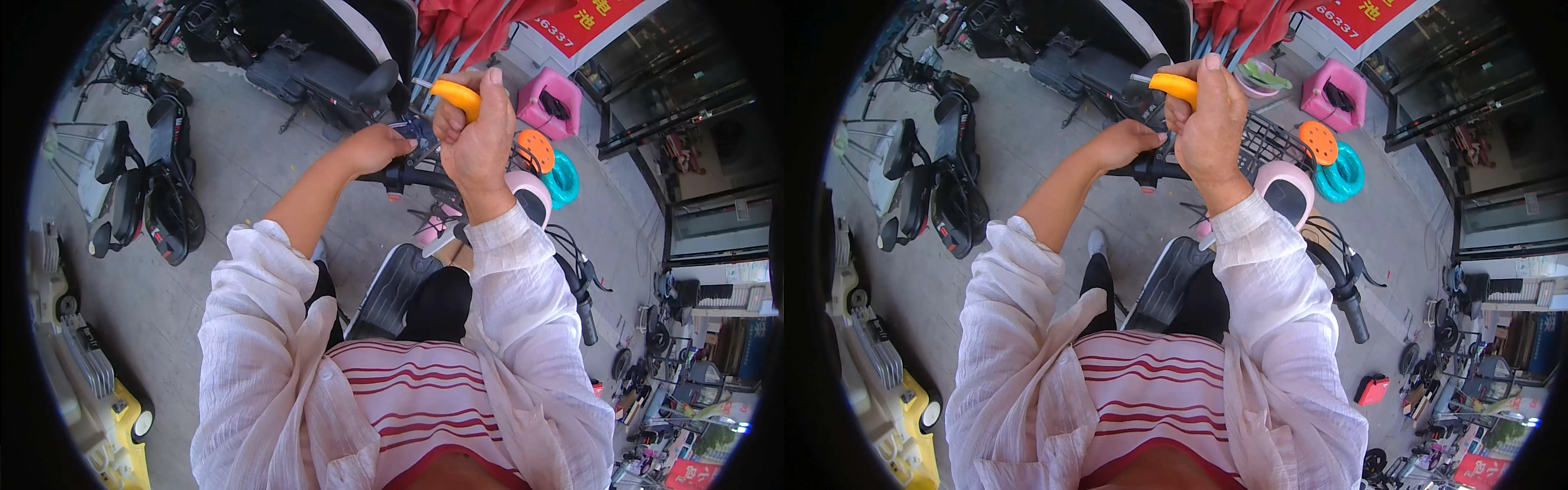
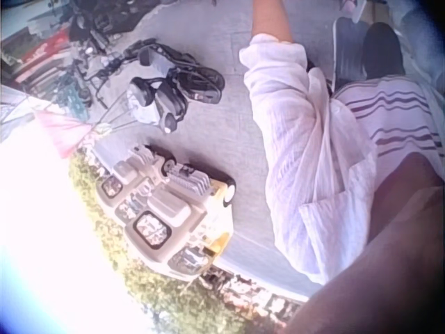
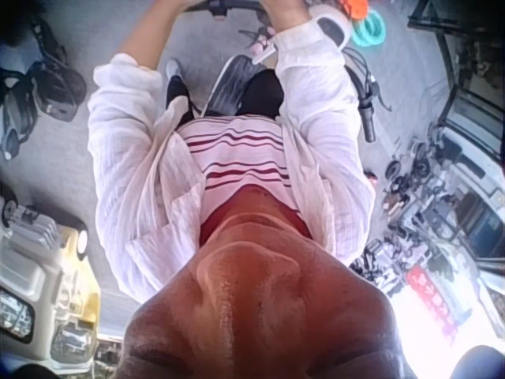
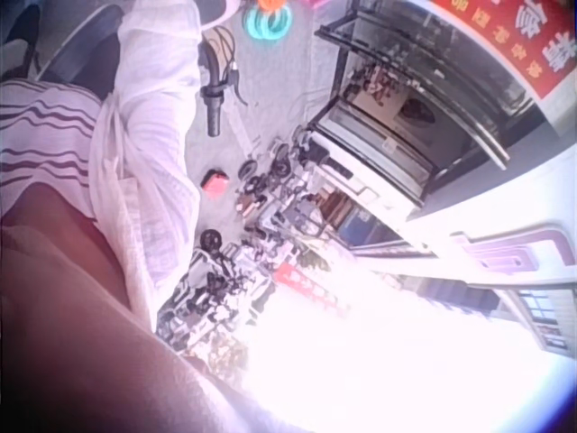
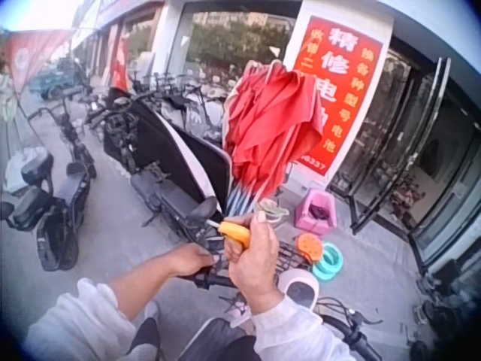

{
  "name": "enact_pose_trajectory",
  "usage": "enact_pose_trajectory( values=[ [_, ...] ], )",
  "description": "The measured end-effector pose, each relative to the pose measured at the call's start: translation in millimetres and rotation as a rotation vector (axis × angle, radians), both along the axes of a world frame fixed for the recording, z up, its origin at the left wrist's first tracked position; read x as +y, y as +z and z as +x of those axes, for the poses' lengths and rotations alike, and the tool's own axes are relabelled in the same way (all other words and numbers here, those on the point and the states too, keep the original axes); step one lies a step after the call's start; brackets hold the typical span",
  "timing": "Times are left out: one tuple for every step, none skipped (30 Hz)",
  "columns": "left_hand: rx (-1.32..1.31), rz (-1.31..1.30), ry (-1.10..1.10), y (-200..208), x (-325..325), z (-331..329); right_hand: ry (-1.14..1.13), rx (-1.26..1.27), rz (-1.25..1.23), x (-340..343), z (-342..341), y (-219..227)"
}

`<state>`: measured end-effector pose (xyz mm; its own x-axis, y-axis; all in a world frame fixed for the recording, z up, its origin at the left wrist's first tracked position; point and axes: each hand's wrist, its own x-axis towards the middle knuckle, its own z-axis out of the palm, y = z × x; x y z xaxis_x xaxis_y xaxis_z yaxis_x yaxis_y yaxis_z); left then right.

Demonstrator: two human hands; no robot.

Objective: The person uses a yellow screwdriver to tighten screws on the handlebar assembly of a pink electric scooter. They repeatedly adjust the grip and apply torque to fasteners on the left and right sides of the handlebar stem.

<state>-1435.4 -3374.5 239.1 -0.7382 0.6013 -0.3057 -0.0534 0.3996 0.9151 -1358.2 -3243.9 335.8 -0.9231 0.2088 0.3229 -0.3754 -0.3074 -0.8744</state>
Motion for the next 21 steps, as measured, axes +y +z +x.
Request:
enact_pose_trajectory(
  values=[
    [-0.004,-0.008,-0.004,0,0,0,0.010,0.002,0.001,0,-1,-1],
    [-0.003,-0.018,-0.006,2,-1,0,0.023,0.007,0.000,-1,-2,-2],
    [-0.029,0.009,0.009,0,-1,0,0.035,0.013,-0.001,-2,-4,-3],
    [-0.054,0.036,0.023,-4,0,1,0.036,0.013,0.007,-4,-5,-4],
    [-0.080,0.063,0.037,-4,0,2,0.036,0.011,0.016,-5,-6,-5],
    [-0.070,0.053,0.039,-5,0,2,0.036,0.010,0.024,-6,-7,-6],
    [-0.060,0.043,0.041,-5,0,2,0.045,0.008,0.046,-7,-8,-5],
    [-0.052,0.035,0.043,-3,0,3,0.053,0.003,0.071,-7,-7,-3],
    [-0.007,-0.007,0.030,-1,0,3,0.061,-0.002,0.095,-6,-7,-1],
    [0.038,-0.048,0.016,1,0,2,0.114,-0.016,0.113,-4,-8,0],
    [0.084,-0.090,0.004,3,-1,3,0.168,-0.030,0.130,-1,-9,1],
    [0.088,-0.097,-0.003,2,0,2,0.221,-0.044,0.148,2,-11,3],
    [0.093,-0.105,-0.011,1,0,1,0.254,-0.067,0.193,3,-13,4],
    [0.098,-0.116,-0.020,0,0,1,0.286,-0.089,0.236,4,-14,5],
    [0.105,-0.106,-0.018,-2,0,0,0.317,-0.111,0.278,5,-15,6],
    [0.112,-0.096,-0.016,-3,0,0,0.249,-0.175,0.279,3,-14,7],
    [0.118,-0.089,-0.012,-5,-1,0,0.193,-0.155,0.280,-3,-13,8],
    [0.123,-0.070,-0.017,-11,-1,-2,0.137,-0.136,0.281,-12,-11,7],
    [0.128,-0.051,-0.021,-20,-2,-6,0.081,-0.116,0.281,-18,-10,6],
    [0.134,-0.029,-0.028,-23,-1,-7,0.103,-0.116,0.236,-18,-11,-2],
    [0.162,-0.016,-0.028,-26,0,-8,0.127,-0.093,0.186,-19,-11,-8]
  ],
)
